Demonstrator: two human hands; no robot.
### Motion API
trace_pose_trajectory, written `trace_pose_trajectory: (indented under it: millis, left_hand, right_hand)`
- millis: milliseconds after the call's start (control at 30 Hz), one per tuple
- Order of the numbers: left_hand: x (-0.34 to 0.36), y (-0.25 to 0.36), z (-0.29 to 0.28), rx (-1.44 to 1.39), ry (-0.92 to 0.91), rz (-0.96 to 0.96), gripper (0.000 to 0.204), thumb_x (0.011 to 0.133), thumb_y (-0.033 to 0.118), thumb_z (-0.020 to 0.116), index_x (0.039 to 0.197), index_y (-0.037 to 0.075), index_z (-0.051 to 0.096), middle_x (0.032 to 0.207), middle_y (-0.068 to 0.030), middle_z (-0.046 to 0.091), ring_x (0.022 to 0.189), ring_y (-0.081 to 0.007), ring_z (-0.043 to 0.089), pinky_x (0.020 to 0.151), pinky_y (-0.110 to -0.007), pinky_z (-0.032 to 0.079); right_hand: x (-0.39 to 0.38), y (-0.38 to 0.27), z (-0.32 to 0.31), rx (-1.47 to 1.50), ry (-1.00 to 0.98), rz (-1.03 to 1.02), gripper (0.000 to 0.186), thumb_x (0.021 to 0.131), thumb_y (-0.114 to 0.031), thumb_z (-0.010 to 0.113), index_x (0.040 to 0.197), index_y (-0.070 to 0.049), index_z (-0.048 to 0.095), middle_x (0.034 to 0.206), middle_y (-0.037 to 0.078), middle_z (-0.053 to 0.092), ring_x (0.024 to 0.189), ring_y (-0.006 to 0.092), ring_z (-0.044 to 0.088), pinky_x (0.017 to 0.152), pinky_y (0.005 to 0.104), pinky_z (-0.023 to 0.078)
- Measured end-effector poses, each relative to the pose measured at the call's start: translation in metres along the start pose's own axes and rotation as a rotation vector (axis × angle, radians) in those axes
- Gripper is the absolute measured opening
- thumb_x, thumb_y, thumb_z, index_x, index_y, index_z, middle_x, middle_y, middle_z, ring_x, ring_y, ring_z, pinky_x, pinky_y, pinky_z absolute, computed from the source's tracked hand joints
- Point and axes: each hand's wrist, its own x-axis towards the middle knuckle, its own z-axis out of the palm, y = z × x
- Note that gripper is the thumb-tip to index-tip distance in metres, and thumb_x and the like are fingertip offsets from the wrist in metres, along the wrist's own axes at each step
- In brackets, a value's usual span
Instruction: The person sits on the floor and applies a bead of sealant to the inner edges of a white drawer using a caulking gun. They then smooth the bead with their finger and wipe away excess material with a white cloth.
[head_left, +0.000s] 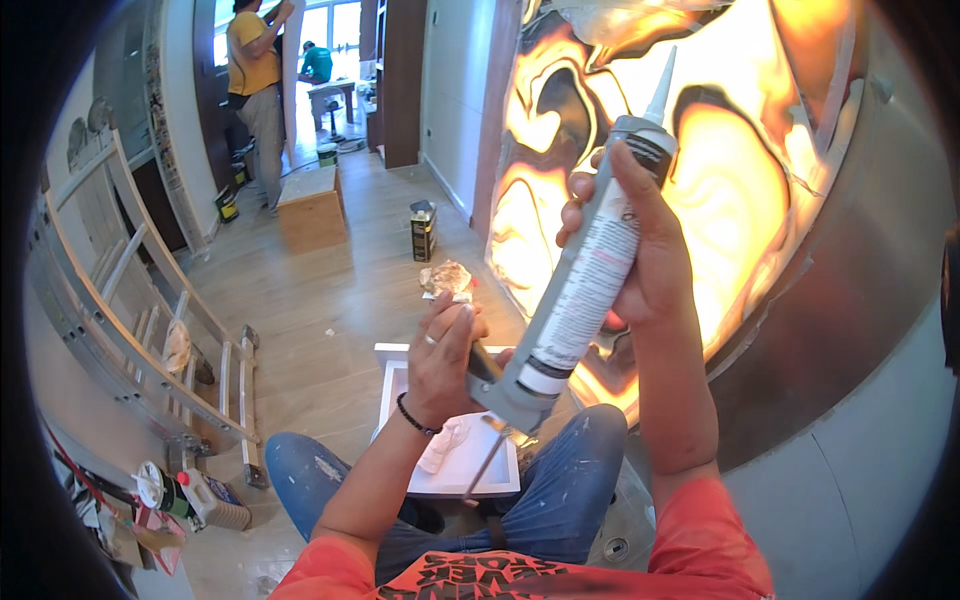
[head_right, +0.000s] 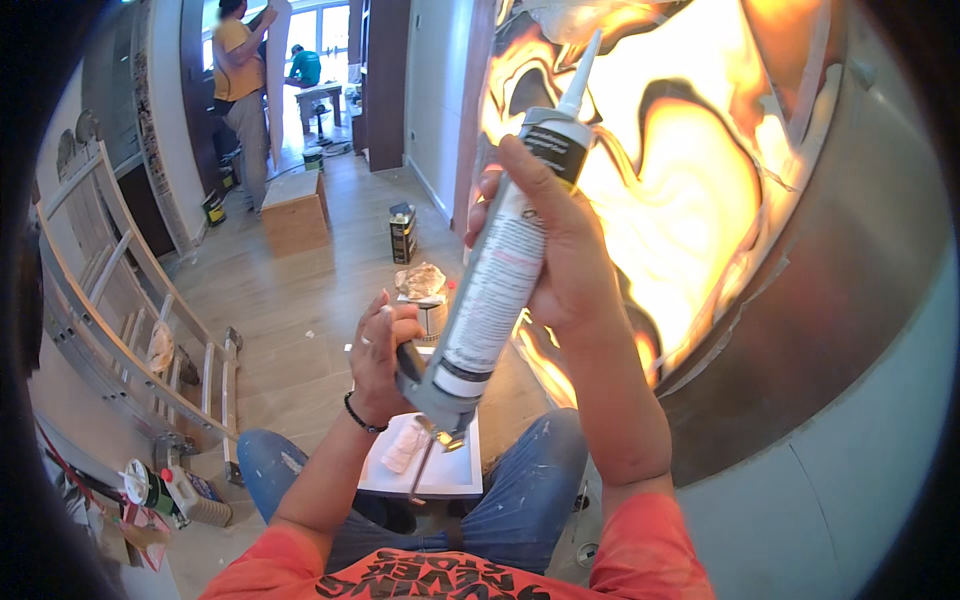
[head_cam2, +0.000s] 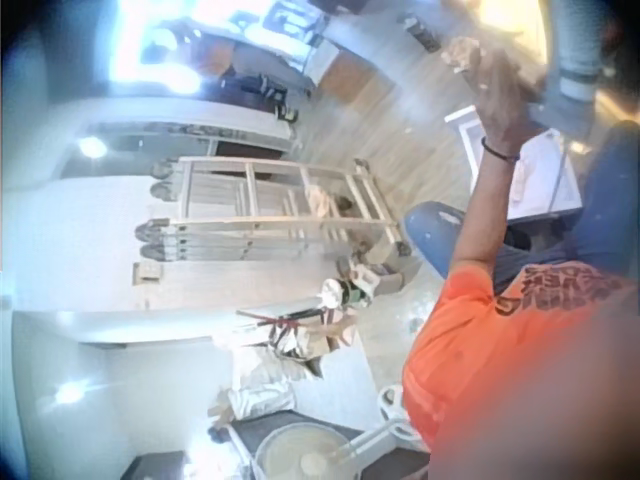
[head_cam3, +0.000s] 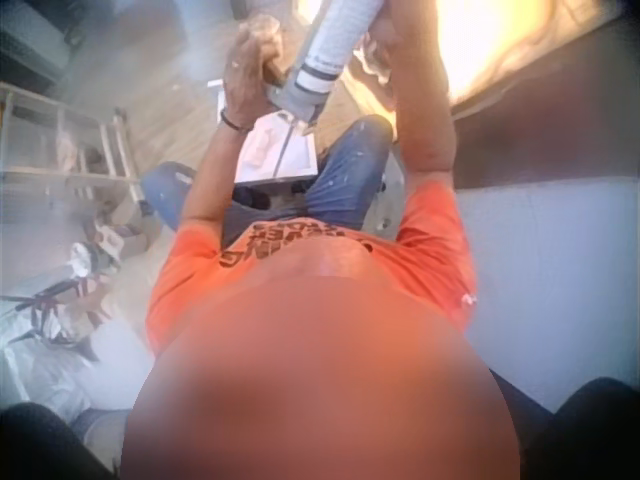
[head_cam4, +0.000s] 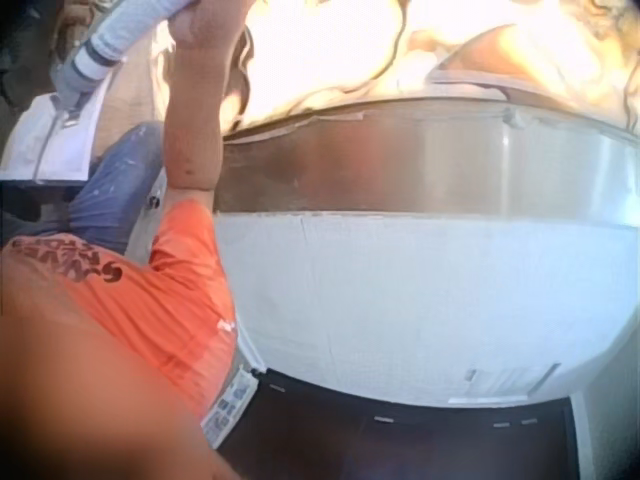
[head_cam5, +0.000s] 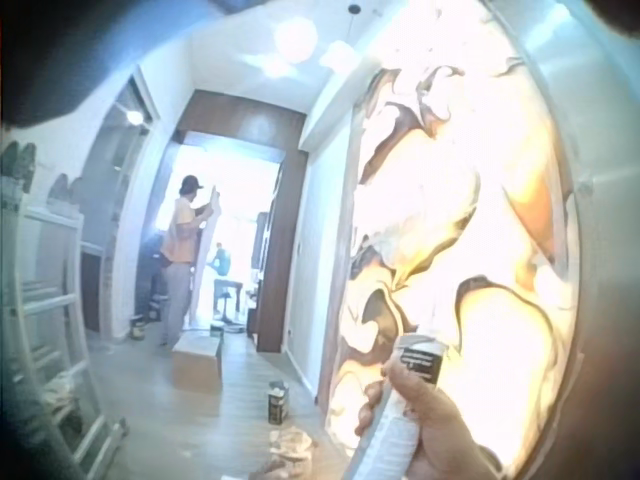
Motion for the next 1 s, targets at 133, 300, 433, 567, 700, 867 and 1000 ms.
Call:
trace_pose_trajectory:
  millis: [133,300,433,567,700,867,1000]
  left_hand:
    - [-0.025,-0.024,-0.030,0.036,0.019,0.066,0.068,0.085,0.019,0.077,0.142,-0.004,0.048,0.092,-0.0131,0.069,0.089,-0.0323,0.069,0.095,-0.057,0.054]
    - [-0.029,-0.023,-0.064,0.095,0.034,0.080,0.060,0.085,0.018,0.074,0.137,-0.004,0.053,0.085,-0.0133,0.066,0.083,-0.0318,0.068,0.090,-0.058,0.056]
    - [-0.023,-0.024,-0.076,0.115,0.046,0.106,0.058,0.084,0.016,0.074,0.134,-0.005,0.054,0.083,-0.0121,0.066,0.079,-0.0299,0.068,0.090,-0.057,0.056]
    - [-0.020,-0.024,-0.081,0.120,0.050,0.089,0.052,0.083,0.013,0.074,0.129,-0.004,0.057,0.081,-0.0106,0.064,0.075,-0.0271,0.066,0.089,-0.054,0.056]
    - [-0.021,-0.026,-0.087,0.146,0.025,0.102,0.047,0.084,0.014,0.074,0.126,-0.003,0.060,0.080,-0.0108,0.063,0.076,-0.0276,0.065,0.088,-0.053,0.056]
    - [-0.018,-0.020,-0.093,0.215,-0.054,0.102,0.042,0.088,0.016,0.071,0.126,0.000,0.062,0.085,-0.0112,0.065,0.081,-0.0299,0.067,0.090,-0.052,0.055]
    - [-0.005,-0.006,-0.098,0.246,-0.193,0.063,0.043,0.090,0.020,0.072,0.129,0.004,0.062,0.100,-0.0120,0.070,0.104,-0.0317,0.070,0.104,-0.051,0.050]
  right_hand:
    - [0.003,0.035,0.011,-0.030,-0.110,-0.026,0.030,0.099,-0.034,0.069,0.113,-0.009,0.058,0.094,0.005,0.065,0.080,0.0169,0.068,0.071,0.0334,0.060]
    - [0.006,0.066,0.038,0.158,-0.265,-0.037,0.030,0.102,-0.027,0.065,0.122,-0.010,0.052,0.094,0.007,0.062,0.081,0.0200,0.069,0.073,0.0345,0.061]
    - [0.003,0.067,0.046,0.196,-0.333,0.008,0.029,0.102,-0.023,0.063,0.125,-0.010,0.049,0.095,0.008,0.060,0.080,0.0217,0.069,0.072,0.0364,0.061]
    - [0.006,0.074,0.049,0.158,-0.341,-0.007,0.029,0.102,-0.021,0.063,0.124,-0.011,0.048,0.095,0.008,0.060,0.080,0.0213,0.069,0.073,0.0390,0.061]
    - [0.008,0.077,0.047,0.174,-0.325,0.017,0.026,0.102,-0.019,0.061,0.123,-0.011,0.049,0.094,0.008,0.058,0.078,0.0208,0.068,0.073,0.0388,0.060]
    - [0.013,0.079,0.043,0.242,-0.359,0.020,0.029,0.098,-0.016,0.062,0.123,-0.010,0.048,0.092,0.008,0.056,0.075,0.0223,0.066,0.072,0.0406,0.060]
    - [0.013,0.073,0.027,0.304,-0.434,0.006,0.033,0.093,-0.013,0.062,0.123,-0.008,0.048,0.089,0.009,0.055,0.071,0.0225,0.065,0.071,0.0415,0.060]
